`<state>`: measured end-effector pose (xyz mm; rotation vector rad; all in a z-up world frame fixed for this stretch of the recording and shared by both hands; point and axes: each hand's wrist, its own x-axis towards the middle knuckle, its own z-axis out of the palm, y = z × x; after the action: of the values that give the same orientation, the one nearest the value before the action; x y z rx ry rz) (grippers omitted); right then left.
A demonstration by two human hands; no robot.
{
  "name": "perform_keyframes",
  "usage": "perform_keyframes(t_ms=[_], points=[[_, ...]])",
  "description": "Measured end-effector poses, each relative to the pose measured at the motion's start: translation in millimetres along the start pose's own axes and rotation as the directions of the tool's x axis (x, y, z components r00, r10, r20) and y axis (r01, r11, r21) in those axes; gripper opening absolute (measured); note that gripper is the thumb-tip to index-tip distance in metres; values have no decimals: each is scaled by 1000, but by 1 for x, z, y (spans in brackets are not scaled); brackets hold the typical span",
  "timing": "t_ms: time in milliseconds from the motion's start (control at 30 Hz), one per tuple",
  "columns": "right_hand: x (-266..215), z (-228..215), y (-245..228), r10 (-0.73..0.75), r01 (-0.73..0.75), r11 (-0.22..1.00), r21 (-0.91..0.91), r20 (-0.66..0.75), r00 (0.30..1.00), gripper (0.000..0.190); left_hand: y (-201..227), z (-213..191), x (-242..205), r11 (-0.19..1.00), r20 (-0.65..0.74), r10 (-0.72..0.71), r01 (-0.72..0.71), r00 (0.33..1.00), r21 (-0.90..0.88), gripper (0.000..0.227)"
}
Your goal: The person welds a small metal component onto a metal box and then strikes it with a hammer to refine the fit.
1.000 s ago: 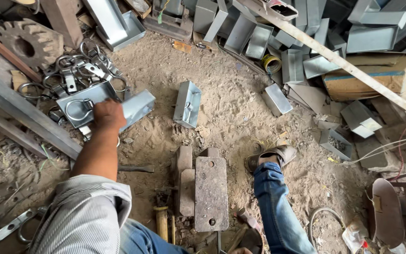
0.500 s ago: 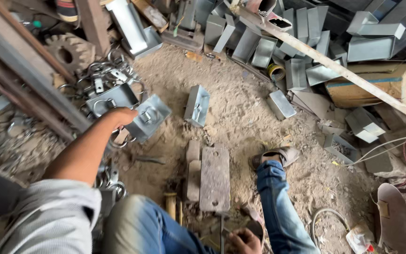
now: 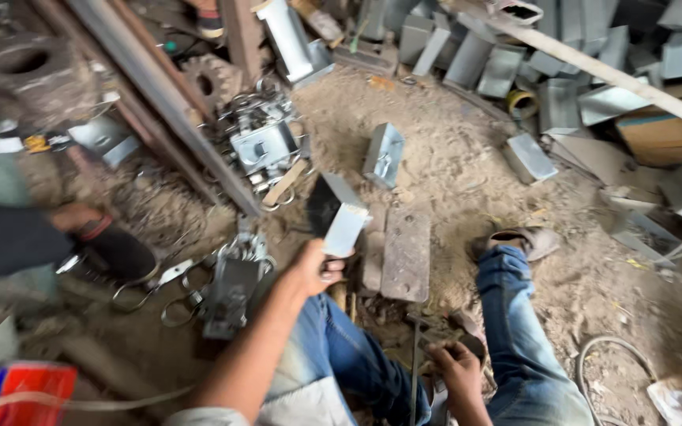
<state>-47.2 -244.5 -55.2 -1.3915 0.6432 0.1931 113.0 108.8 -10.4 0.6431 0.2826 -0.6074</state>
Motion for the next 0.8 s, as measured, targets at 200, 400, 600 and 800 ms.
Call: perform_keyframes(t_ms=[200,400,600,800], points=[[4,-7,4,-37,36,999,36,22,999,11,-43,91,-63,988,284,92,-52,954,-145,35],[-4,-2,-3,-23,23,1000,0,8,1000,10,-86,108,-56,981,392,-86,146,916,-125,39],[-2,-11,-1,-43,41,998,53,33,999,10,-106,84,-47,981,393,-151,187,907,-54,41],[5,-8,4,-21,21,1000,-3,30,999,11,-107,84,-49,976,376,-134,187,917,-108,47]])
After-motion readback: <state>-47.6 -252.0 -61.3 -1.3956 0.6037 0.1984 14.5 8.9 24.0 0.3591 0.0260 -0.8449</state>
